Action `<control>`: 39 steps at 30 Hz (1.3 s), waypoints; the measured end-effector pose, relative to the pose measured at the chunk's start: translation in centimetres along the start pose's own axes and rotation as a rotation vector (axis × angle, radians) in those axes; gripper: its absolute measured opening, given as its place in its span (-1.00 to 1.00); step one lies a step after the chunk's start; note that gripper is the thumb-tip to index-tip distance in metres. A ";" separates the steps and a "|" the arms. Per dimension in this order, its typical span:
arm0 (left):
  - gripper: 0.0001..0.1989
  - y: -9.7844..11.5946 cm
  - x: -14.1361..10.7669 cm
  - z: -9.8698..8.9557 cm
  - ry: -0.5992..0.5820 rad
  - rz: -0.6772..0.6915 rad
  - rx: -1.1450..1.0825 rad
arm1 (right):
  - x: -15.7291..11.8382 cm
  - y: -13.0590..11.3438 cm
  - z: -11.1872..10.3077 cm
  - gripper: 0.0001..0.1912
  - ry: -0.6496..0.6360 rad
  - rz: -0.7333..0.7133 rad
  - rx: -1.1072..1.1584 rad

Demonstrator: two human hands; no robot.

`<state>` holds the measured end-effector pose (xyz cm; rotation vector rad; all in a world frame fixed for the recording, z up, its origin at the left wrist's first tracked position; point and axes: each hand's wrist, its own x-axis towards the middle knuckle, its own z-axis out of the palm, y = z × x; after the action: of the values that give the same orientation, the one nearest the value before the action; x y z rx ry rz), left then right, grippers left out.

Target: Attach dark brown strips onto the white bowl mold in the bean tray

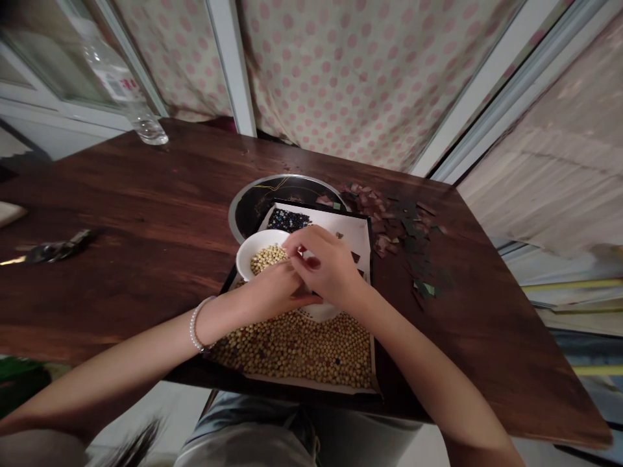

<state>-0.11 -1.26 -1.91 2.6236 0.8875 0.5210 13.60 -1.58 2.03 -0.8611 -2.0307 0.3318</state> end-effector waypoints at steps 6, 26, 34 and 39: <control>-0.46 -0.1 0.0 -0.5 0.019 -0.019 -0.151 | -5.1 0.2 -1.9 -0.87 -0.019 -0.009 0.162; -0.46 0.4 -0.1 -0.9 0.017 -0.003 -0.072 | -7.3 -1.1 -0.4 -0.83 -0.790 -0.151 0.053; -0.46 0.4 0.0 -0.8 0.014 -0.004 -0.076 | -7.4 -0.9 0.0 -0.85 -0.774 -0.174 0.147; -0.46 0.2 -0.2 -1.0 0.001 0.024 -0.064 | -6.7 -0.9 -1.2 -0.89 -0.468 -0.070 0.269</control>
<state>-0.58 -1.36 -0.93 2.5794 0.8275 0.5478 16.66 -6.90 -1.00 -0.5788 -2.3613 0.8085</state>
